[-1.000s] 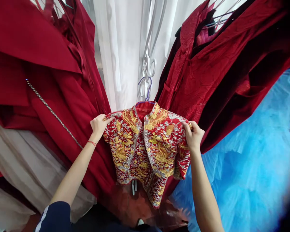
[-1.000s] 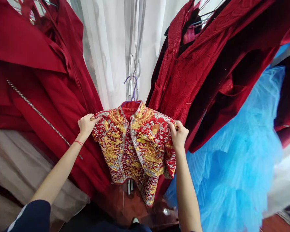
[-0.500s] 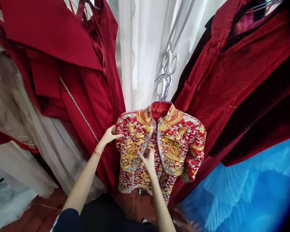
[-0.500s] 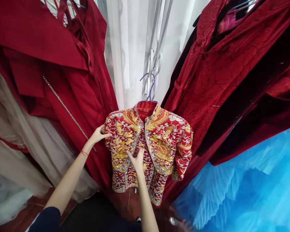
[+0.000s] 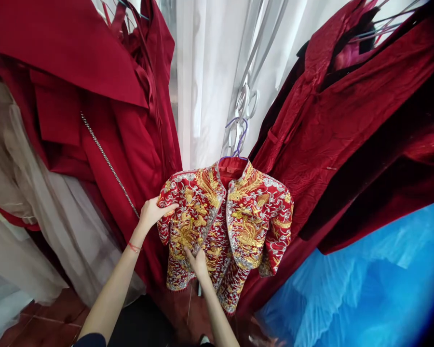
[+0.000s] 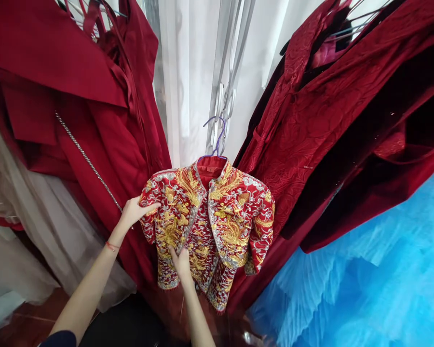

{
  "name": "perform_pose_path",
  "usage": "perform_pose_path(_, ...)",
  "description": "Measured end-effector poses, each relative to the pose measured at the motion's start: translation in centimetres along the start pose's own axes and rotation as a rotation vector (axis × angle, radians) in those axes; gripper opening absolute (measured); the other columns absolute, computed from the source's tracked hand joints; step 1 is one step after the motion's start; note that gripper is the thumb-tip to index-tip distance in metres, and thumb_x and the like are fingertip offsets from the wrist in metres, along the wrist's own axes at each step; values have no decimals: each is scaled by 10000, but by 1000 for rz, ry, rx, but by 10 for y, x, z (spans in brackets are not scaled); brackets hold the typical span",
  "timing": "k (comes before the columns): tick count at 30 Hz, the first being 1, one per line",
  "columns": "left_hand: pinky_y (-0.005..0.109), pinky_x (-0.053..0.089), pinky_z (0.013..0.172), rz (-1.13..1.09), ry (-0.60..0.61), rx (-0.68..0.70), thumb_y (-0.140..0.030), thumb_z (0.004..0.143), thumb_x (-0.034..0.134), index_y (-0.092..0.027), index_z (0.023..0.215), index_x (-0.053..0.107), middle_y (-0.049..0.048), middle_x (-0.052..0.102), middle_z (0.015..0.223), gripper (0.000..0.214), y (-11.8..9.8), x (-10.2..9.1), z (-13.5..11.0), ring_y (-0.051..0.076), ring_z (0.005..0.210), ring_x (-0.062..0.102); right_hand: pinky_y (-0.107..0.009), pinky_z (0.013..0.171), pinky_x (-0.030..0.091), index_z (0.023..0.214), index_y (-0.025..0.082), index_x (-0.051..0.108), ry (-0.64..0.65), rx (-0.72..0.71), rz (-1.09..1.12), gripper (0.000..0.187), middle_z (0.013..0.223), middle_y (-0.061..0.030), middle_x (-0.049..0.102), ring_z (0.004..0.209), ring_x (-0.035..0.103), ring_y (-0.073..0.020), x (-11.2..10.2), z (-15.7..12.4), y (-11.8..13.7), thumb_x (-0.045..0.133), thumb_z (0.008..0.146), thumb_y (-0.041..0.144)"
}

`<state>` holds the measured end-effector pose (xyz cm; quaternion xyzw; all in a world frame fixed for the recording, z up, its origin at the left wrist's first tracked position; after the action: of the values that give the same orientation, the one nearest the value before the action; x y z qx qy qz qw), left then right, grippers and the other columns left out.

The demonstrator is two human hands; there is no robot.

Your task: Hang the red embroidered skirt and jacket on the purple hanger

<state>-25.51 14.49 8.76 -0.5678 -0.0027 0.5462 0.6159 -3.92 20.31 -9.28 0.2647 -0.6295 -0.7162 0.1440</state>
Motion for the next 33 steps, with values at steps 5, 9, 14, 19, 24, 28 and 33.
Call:
perform_pose_path(5, 385, 520, 902, -390, 328, 97, -485, 623, 801, -175, 1088, 689, 85, 739, 1106, 569, 18, 13, -22, 265, 997, 680, -487, 1080, 414, 1052, 206, 707, 158, -22, 46, 526, 1091, -98, 723, 1132, 617, -327, 9, -18, 22, 613, 785, 649)
perform_pose_path(9, 343, 531, 775, -254, 289, -7, -534, 638, 751, -178, 900, 725, 51, 761, 863, 442, 54, 7, -33, 256, 851, 688, -475, 1112, 376, 1167, 190, 675, 230, -58, 113, 526, 1227, -103, 676, 1204, 577, -306, -12, -34, 69, 630, 816, 580)
perform_pose_path(14, 231, 409, 596, 19, -74, -136, -578, 753, 610, -175, 865, 695, 1, 682, 655, 427, 78, -27, -31, 165, 655, 592, -479, 1037, 451, 1151, 226, 690, 318, -4, 226, 531, 1156, -81, 707, 1128, 623, -309, -20, -49, 81, 668, 776, 602)
perform_pose_path(19, 248, 327, 575, 197, -221, -187, -632, 820, 525, -219, 866, 666, 46, 683, 743, 439, 76, -45, -22, 182, 645, 562, -467, 1026, 455, 1117, 207, 686, 254, -47, 171, 471, 1099, -84, 709, 1100, 619, -291, -29, -44, 91, 620, 825, 569)
perform_pose_path(24, 257, 320, 612, 240, -374, -136, -593, 868, 489, -212, 791, 601, 80, 666, 875, 405, 67, -58, -19, 210, 762, 578, -422, 912, 519, 1036, 219, 686, 364, -122, 106, 381, 921, -36, 708, 944, 646, -260, -14, -47, 108, 642, 819, 529)
perform_pose_path(28, 267, 291, 606, 265, -463, -170, -583, 892, 461, -215, 790, 575, 76, 649, 865, 399, 71, -75, -19, 220, 774, 568, -405, 928, 507, 1109, 213, 657, 429, -120, 137, 424, 983, -41, 707, 996, 640, -253, -20, -44, 99, 682, 796, 498)
perform_pose_path(33, 289, 350, 649, 291, -423, -210, -610, 849, 531, -227, 841, 617, 71, 662, 889, 393, 80, -67, -14, 247, 815, 594, -345, 726, 528, 767, 183, 660, 220, -51, -23, 419, 721, -32, 670, 724, 633, -211, -63, 0, 47, 684, 728, 599)
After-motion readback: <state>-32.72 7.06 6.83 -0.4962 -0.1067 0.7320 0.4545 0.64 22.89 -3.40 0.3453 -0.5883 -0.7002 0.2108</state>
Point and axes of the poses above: each hand's wrist, its own z-axis towards the middle knuckle, its own x-axis out of the palm, y = z × x, the point moved 9 cm from there along z, towards the middle knuckle
